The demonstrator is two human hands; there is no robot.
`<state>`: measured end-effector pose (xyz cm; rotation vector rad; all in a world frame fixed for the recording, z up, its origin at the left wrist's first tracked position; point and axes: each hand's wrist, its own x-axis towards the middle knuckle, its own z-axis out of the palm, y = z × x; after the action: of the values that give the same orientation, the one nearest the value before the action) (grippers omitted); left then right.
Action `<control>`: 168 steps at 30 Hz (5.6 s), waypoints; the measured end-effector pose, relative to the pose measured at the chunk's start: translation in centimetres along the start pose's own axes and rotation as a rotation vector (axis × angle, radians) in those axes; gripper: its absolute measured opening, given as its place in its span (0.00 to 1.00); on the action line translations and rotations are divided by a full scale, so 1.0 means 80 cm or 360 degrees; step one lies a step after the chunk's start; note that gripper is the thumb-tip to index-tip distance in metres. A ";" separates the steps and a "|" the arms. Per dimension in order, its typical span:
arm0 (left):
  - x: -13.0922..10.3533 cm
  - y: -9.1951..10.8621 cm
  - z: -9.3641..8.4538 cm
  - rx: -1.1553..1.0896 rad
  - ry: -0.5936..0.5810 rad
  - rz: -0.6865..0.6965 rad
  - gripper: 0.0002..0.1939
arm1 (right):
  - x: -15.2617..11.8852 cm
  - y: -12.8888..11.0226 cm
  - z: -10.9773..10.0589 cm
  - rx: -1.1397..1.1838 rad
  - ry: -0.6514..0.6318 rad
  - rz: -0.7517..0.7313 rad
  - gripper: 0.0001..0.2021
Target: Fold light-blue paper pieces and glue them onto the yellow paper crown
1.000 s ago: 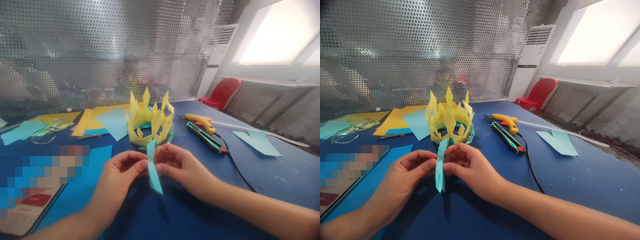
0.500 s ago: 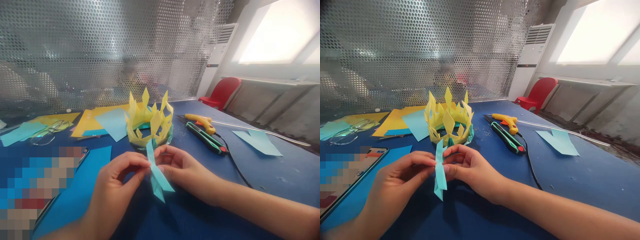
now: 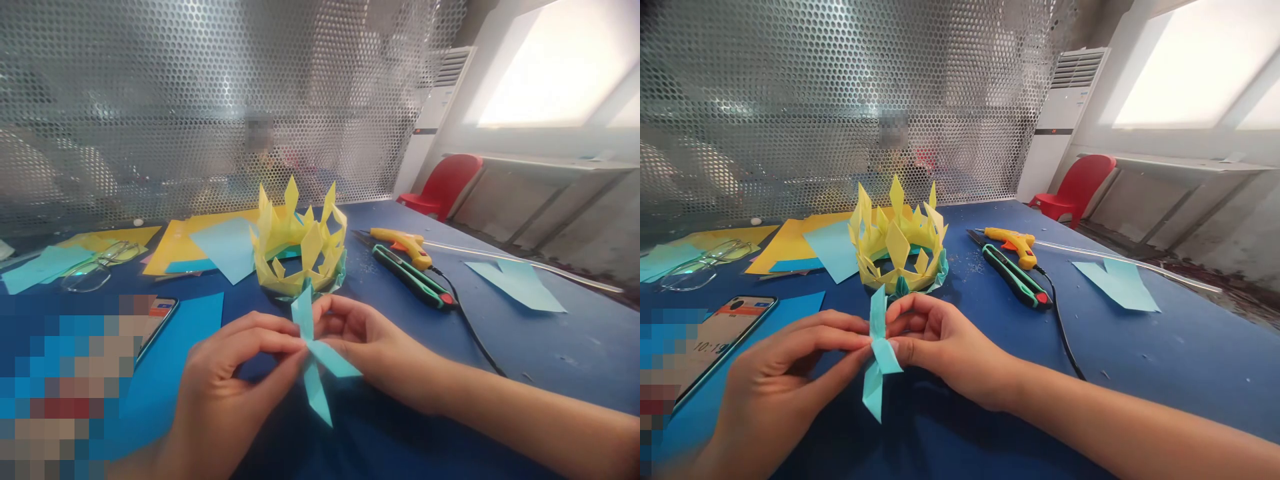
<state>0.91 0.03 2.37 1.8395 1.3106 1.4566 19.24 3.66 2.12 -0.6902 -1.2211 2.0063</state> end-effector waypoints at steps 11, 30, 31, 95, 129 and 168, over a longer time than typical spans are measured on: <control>-0.005 -0.006 0.002 -0.0053 -0.0063 0.0091 0.08 | -0.001 0.003 -0.002 -0.0076 -0.0031 -0.0038 0.16; 0.001 -0.006 0.005 -0.0364 -0.0179 -0.0366 0.10 | -0.010 -0.003 0.008 -0.0264 -0.0060 -0.0257 0.13; 0.002 -0.006 0.005 -0.0368 -0.0203 -0.0376 0.09 | -0.011 -0.004 0.008 -0.0275 -0.0082 -0.0247 0.13; 0.002 -0.004 0.001 -0.0344 -0.0322 -0.0387 0.07 | -0.009 -0.016 0.005 -0.1468 0.0108 -0.0746 0.03; -0.001 -0.005 0.004 -0.0352 -0.0356 -0.0418 0.08 | -0.019 -0.023 0.003 -0.1907 0.0067 -0.1481 0.09; -0.005 -0.009 0.005 -0.0146 -0.0242 0.0160 0.07 | -0.017 -0.012 0.012 -0.1356 0.0399 -0.1046 0.08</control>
<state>1.00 0.05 1.45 1.9381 1.0754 1.3726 19.68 2.41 3.54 -0.7533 -1.8398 0.8027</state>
